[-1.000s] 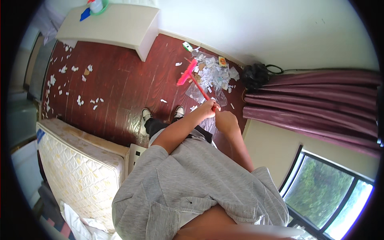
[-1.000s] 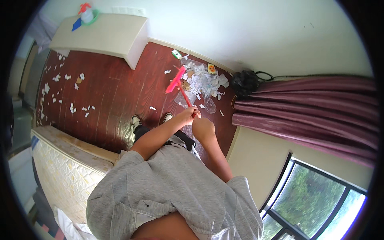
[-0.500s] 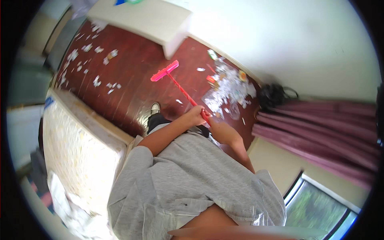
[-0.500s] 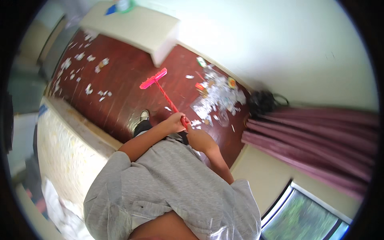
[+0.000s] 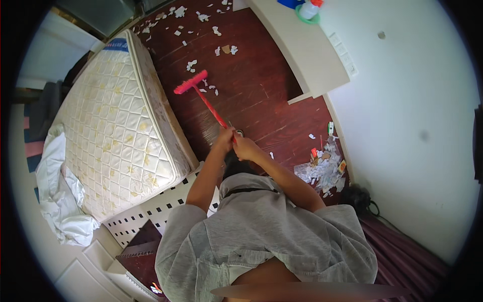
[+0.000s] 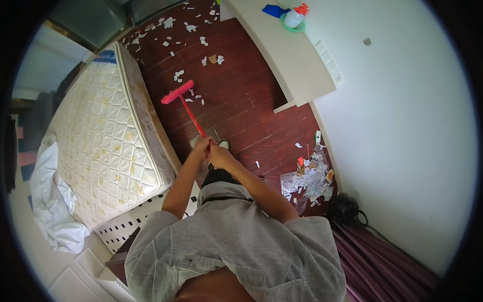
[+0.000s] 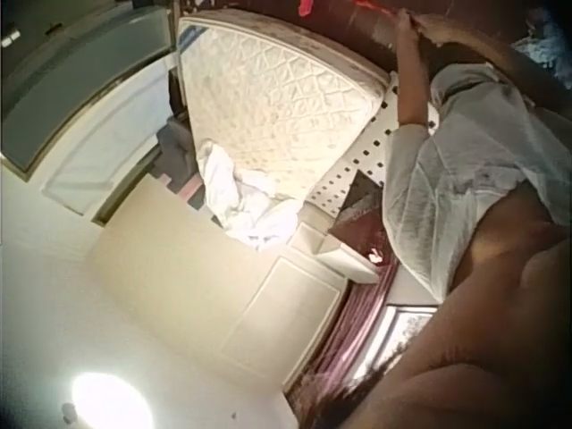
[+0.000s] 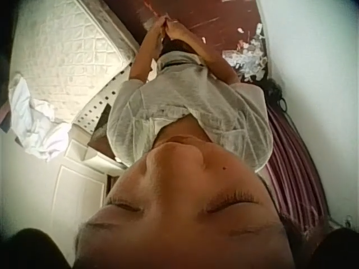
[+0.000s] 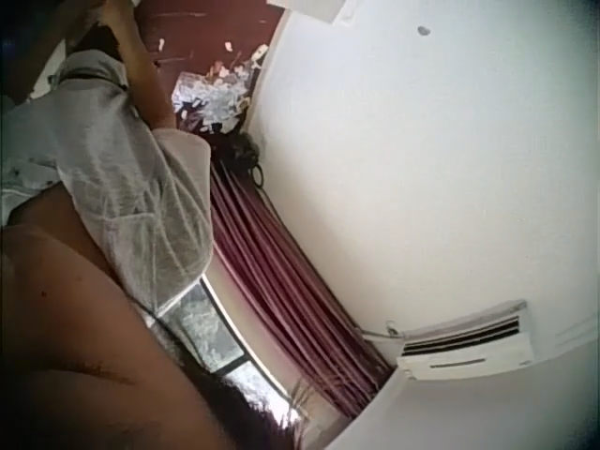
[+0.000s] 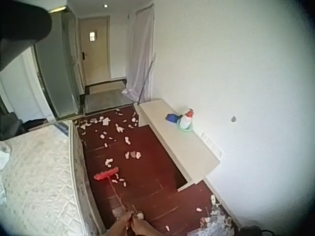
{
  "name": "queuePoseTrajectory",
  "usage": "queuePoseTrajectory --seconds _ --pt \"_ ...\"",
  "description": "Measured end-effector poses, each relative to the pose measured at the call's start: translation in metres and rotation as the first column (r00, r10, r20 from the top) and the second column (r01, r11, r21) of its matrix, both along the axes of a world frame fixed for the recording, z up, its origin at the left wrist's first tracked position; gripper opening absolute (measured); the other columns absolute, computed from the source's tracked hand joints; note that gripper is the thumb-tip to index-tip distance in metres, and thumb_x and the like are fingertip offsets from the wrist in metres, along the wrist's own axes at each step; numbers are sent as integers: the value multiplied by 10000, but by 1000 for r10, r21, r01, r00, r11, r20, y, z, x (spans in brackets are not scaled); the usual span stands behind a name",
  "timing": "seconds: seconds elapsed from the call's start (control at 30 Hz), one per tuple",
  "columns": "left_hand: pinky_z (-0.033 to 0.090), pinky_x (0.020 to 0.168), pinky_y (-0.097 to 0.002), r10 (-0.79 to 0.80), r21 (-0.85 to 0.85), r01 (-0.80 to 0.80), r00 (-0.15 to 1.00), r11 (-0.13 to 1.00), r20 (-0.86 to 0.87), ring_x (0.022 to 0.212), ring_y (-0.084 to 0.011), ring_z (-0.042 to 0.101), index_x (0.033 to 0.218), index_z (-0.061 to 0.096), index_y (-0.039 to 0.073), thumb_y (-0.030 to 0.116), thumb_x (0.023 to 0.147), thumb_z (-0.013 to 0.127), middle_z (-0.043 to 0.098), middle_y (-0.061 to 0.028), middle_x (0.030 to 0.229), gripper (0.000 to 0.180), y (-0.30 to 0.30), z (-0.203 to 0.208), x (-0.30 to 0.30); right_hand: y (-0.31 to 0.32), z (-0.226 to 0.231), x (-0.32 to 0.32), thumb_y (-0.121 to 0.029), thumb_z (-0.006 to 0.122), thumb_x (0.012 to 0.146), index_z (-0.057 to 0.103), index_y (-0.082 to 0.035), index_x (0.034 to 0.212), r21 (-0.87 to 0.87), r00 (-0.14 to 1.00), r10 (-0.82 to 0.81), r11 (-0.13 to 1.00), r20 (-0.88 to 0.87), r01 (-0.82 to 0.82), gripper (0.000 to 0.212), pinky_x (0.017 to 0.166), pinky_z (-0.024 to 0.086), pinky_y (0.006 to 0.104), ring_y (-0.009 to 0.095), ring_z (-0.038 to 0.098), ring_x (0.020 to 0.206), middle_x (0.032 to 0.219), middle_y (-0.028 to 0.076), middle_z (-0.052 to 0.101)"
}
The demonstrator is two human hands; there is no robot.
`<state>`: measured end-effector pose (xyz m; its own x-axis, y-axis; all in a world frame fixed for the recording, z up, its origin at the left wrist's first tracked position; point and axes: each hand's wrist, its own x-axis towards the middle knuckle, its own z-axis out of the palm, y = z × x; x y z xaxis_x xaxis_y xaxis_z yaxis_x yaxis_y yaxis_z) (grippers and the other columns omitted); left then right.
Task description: Sweeping paper scraps and debris from a wooden floor into a pile.
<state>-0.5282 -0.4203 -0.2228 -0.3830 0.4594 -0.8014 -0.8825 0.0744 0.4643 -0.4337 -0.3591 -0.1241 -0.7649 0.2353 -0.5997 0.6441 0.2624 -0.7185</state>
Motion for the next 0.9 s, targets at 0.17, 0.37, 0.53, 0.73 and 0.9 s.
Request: queuePoseTrajectory --seconds 0.17,0.37,0.53,0.73,0.9 --pt "441 452 -344 15 -127 -18 1000 992 -26 502 -211 522 721 465 -5 55 791 425 488 -91 567 101 12 -113 -53 12 -54 -53 -120 417 762 342 -37 1176 419 955 290 860 67 -291 429 664 450 469 367 584 764 806 251 577" --pt "453 530 -323 -172 46 171 864 984 474 538 -186 478 749 432 24 55 824 386 438 -61 605 94 66 -117 33 46 -31 30 -86 415 743 296 -45 1252 397 969 175 888 176 -233 525 657 414 509 414 554 748 797 252 571" --pt "429 538 -295 -368 201 314 681 928 633 547 -158 457 728 411 56 49 824 384 432 -47 632 100 100 -29 179 60 45 150 -82 410 753 377 -20 1137 443 904 99 846 416 -297 391 569 467 454 363 592 679 738 209 595" --pt "434 566 -282 -657 578 325 479 749 582 616 -169 515 760 466 60 119 827 419 502 -52 666 101 129 32 320 64 143 249 -82 506 721 576 -25 847 660 886 -41 683 463 -314 155 548 490 383 280 617 647 673 137 603" --pt "434 715 -360 -800 518 640 280 568 531 757 -199 552 848 497 78 259 870 383 579 -60 823 215 99 121 364 16 175 279 -94 550 678 631 -53 703 740 792 -257 589 554 -327 94 530 498 321 238 626 632 682 96 625"
